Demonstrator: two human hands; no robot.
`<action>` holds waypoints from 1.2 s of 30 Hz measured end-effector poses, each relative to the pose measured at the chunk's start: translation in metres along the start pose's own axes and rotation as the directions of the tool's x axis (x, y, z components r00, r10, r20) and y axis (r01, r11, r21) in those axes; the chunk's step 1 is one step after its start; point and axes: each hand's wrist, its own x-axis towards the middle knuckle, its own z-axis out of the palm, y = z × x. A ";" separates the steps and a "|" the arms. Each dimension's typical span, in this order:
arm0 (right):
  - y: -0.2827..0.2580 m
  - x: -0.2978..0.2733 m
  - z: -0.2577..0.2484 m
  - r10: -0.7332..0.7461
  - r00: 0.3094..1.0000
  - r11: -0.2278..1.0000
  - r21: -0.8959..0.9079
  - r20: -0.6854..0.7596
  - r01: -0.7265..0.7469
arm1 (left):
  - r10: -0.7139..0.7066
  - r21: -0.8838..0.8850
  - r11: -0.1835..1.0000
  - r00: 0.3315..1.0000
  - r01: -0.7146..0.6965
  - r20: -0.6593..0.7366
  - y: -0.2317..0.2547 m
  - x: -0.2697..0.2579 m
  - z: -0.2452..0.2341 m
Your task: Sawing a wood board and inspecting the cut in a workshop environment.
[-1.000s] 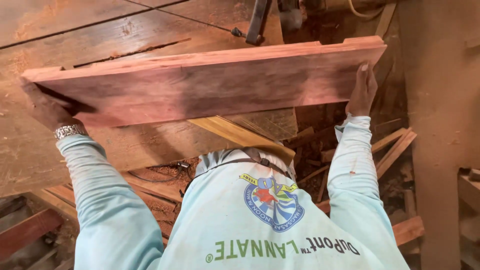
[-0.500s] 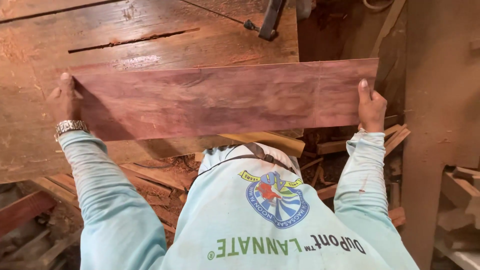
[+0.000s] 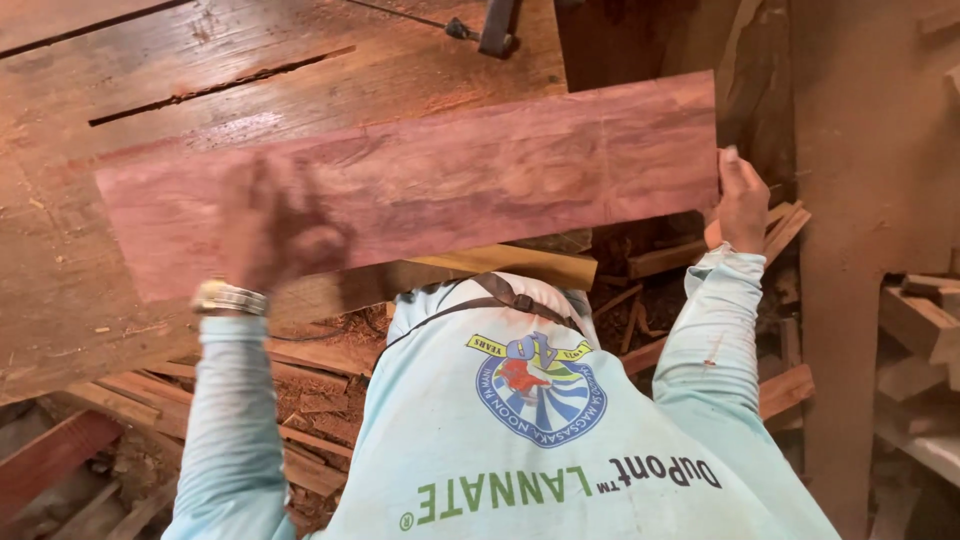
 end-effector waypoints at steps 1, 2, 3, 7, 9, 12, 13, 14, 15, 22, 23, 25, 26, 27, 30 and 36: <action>0.002 -0.010 0.003 0.006 1.000 1.000 0.003 -0.009 -0.006 | 0.008 0.002 1.000 1.000 -0.008 0.006 0.036 -0.006 -0.001; 0.003 -0.020 0.006 0.097 0.992 0.941 0.317 0.077 -0.117 | 0.052 0.213 0.973 0.987 -0.085 0.155 0.073 -0.012 -0.001; 0.004 -0.028 0.009 0.151 0.971 0.776 0.587 0.184 -0.232 | 0.060 0.400 0.898 0.951 -0.184 0.302 0.110 -0.018 -0.002; 0.018 -0.070 0.041 0.286 0.949 0.652 0.699 0.131 -0.293 | 0.222 0.527 0.786 0.943 -0.324 0.249 0.110 -0.037 0.047; 0.019 -0.094 0.057 0.369 0.908 0.600 0.696 0.197 -0.395 | 0.376 0.345 0.843 0.910 -0.413 0.173 0.126 -0.032 0.054; 0.037 -0.147 0.079 0.232 0.921 0.889 0.315 0.311 -0.331 | 0.380 0.426 0.770 0.877 -0.476 0.294 0.164 -0.006 0.056; 0.053 -0.154 0.085 0.228 0.923 0.888 0.322 0.310 -0.328 | 0.382 0.431 0.765 0.877 -0.478 0.293 0.178 0.008 0.059; 0.069 -0.160 0.091 0.158 0.937 0.964 0.156 0.312 -0.214 | 0.422 0.230 0.847 0.870 -0.478 0.255 0.193 0.023 0.063; 0.088 -0.172 0.098 0.097 0.942 0.995 -0.012 0.321 -0.099 | 0.454 0.015 0.883 0.863 -0.469 0.221 0.206 0.036 0.067; 0.037 -0.198 0.123 0.317 0.874 0.703 0.528 0.369 -0.478 | 0.607 0.203 0.474 0.484 -0.857 0.630 0.341 0.067 0.106; 0.040 -0.200 0.128 0.232 0.928 0.752 0.552 0.293 -0.362 | 0.725 0.123 0.494 0.486 -0.861 0.488 0.333 0.063 0.129; 0.039 -0.201 0.135 0.154 0.971 0.768 0.596 0.182 -0.233 | 0.822 0.034 0.465 0.445 -0.885 0.354 0.316 0.064 0.164; 0.036 -0.198 0.137 0.172 0.975 0.748 0.625 0.141 -0.223 | 0.821 0.270 0.452 0.515 -0.850 0.248 0.308 0.069 0.176; 0.034 -0.206 0.138 0.211 0.971 0.723 0.650 0.112 -0.233 | 0.819 0.475 0.440 0.557 -0.762 0.135 0.297 0.067 0.187; 0.048 -0.214 0.142 -0.031 0.998 0.894 0.446 -0.058 0.053 | 0.511 0.239 0.671 0.672 -0.702 0.536 0.339 0.081 0.140; 0.037 -0.200 0.146 0.033 0.997 0.903 0.430 -0.074 0.002 | 0.575 0.318 0.530 0.609 -0.786 0.546 0.357 0.103 0.163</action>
